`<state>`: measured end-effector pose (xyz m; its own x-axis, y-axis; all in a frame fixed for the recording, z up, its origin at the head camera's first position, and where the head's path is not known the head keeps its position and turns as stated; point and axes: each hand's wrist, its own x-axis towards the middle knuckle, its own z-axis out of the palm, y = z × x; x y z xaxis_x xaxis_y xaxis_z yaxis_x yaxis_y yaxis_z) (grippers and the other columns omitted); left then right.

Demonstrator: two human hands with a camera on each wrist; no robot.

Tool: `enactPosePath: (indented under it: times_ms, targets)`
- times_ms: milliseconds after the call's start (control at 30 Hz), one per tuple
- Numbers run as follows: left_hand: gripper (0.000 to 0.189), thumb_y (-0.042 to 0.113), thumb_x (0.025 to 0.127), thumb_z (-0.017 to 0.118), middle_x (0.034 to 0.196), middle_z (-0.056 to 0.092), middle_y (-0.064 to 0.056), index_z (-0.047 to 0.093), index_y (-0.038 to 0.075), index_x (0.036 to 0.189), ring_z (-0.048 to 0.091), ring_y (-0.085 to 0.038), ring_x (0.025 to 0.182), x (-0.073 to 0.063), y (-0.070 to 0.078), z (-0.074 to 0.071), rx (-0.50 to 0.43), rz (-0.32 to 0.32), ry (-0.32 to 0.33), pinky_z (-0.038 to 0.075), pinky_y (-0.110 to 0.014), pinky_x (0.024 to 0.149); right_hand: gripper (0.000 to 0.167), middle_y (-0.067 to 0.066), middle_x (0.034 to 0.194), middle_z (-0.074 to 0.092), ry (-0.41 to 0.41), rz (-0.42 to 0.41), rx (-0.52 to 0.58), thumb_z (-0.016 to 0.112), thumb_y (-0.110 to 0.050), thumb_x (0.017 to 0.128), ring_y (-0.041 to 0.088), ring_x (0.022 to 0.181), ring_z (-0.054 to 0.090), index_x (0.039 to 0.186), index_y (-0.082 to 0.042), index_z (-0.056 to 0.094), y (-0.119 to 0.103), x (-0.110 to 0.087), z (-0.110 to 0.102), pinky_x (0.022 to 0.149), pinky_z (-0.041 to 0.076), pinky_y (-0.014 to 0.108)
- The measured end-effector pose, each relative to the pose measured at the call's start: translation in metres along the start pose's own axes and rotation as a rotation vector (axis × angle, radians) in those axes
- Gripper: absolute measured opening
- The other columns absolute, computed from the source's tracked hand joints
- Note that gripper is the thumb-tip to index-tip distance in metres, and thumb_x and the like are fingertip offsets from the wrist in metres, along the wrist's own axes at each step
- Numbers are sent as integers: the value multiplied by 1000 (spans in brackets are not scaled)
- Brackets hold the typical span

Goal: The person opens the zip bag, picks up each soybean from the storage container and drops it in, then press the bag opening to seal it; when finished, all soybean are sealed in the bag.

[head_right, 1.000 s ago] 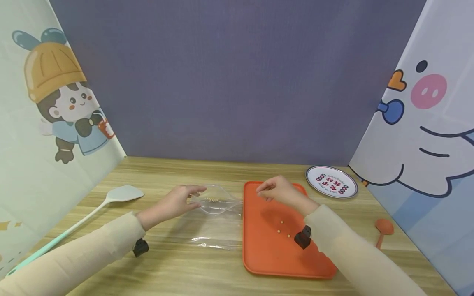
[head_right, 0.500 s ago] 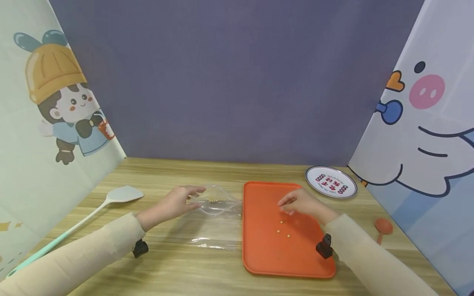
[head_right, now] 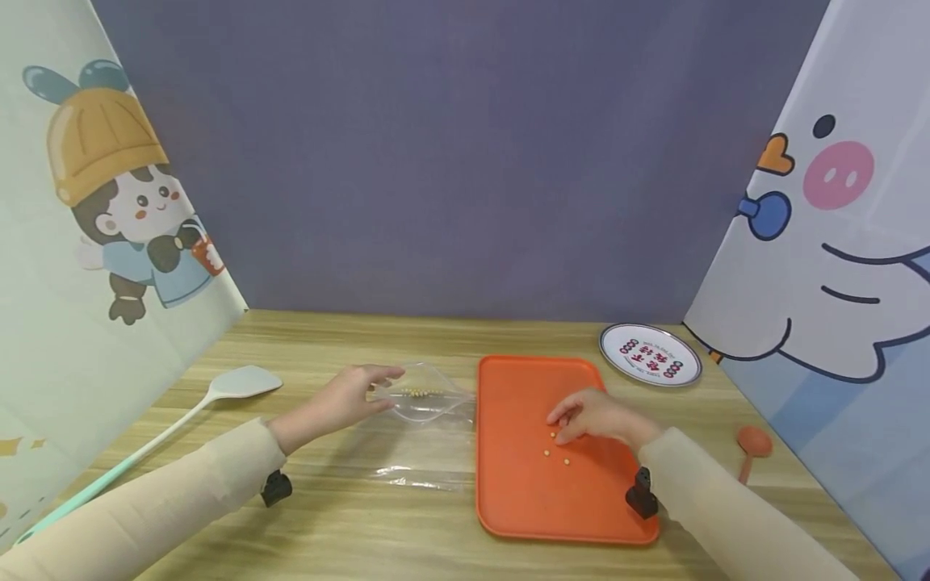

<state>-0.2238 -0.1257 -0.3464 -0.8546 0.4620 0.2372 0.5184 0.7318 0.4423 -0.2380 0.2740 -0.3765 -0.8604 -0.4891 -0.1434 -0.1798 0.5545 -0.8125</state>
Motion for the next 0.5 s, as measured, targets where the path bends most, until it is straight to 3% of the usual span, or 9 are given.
enactPosePath:
  times_ms: [133, 500]
  targets:
    - [50, 5, 80, 75, 125, 64, -19, 59, -2, 127, 66, -31, 104, 0, 0, -1, 10, 20, 10, 57, -43, 91, 33, 5, 79, 62, 12, -3, -32, 81, -6, 74, 8, 71, 54, 101, 10, 69, 0, 2, 3, 60, 47, 17]
    - [50, 7, 82, 74, 128, 64, -15, 58, 2, 130, 65, -29, 109, 2, -1, 1, -19, -40, -20, 56, -41, 94, 26, 8, 80, 70, 39, -10, -49, 81, -10, 75, 7, 64, 53, 92, 7, 72, 2, 4, 7, 56, 47, 19]
